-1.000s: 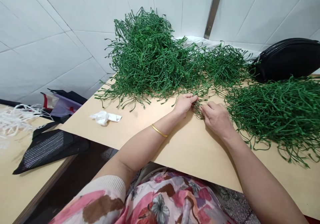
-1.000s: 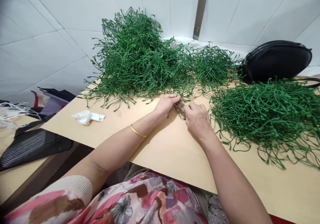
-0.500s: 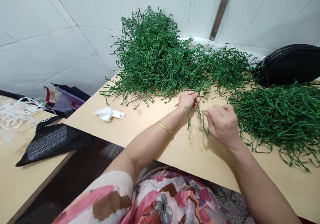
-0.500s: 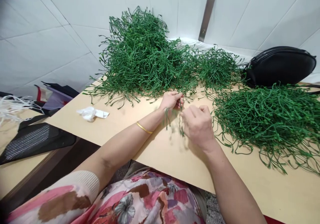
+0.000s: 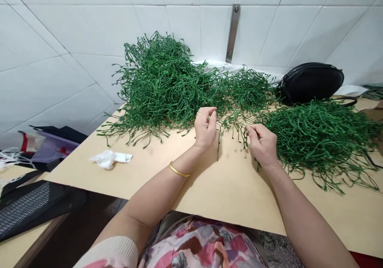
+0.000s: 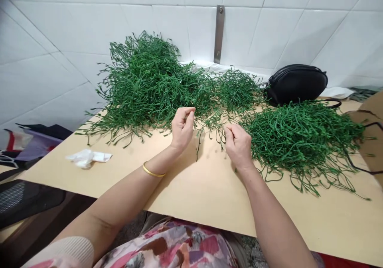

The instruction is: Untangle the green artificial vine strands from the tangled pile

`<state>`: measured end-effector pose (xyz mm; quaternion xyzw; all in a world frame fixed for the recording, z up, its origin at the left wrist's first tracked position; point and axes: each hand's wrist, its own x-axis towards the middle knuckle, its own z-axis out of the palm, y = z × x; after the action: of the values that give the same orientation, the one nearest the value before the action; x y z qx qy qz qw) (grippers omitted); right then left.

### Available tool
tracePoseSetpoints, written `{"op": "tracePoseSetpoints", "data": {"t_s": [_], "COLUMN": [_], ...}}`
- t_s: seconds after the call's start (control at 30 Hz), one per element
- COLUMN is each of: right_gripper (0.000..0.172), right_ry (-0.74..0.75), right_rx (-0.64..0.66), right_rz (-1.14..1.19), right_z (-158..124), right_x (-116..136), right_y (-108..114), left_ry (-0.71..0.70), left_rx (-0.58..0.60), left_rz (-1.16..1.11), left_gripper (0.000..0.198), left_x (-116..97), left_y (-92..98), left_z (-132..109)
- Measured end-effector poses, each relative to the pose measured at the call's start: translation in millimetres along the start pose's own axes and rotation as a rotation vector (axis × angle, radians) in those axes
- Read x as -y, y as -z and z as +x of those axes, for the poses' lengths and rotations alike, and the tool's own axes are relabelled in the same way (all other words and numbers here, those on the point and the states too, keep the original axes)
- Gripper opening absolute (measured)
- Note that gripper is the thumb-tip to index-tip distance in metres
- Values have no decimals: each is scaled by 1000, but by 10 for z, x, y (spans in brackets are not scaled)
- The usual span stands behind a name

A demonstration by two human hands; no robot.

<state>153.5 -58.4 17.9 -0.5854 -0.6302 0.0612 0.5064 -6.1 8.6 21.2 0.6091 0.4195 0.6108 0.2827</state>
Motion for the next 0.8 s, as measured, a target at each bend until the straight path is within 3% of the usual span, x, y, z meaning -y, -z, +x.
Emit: {"op": "tracePoseSetpoints", "data": {"t_s": [0.1,0.23,0.4,0.5,0.6,0.7,0.8], "right_gripper": [26,30,33,33,31,28,28], "right_ry": [-66,-195,-145,-183,-210,-179,-159], "right_rx": [40,139,233,289,373,448,436], "right_rz": [68,218,170,209,267,321,269], "right_z": [-1,2,-7,-10,-1,13,13], "right_x": [4,15,25,17,-8,-32,-39], "right_y": [-7,-12,-43,-57,-55,-48,-49], "left_ry": [-2,223,430,447,423,408,392], "left_rx": [115,293,466,563,571,578,656], "left_rz": [-48,-273,-439,-387,-313,-281,-213], "left_gripper": [20,29,30,21,12,15,18], "left_x": [-98,-141,-135,-120,-108,-101,-93], "left_y": [26,3,-30,-37,-32,-23,-17], "left_z": [-45,-88,-110,-116,-105,-88,-82]}}
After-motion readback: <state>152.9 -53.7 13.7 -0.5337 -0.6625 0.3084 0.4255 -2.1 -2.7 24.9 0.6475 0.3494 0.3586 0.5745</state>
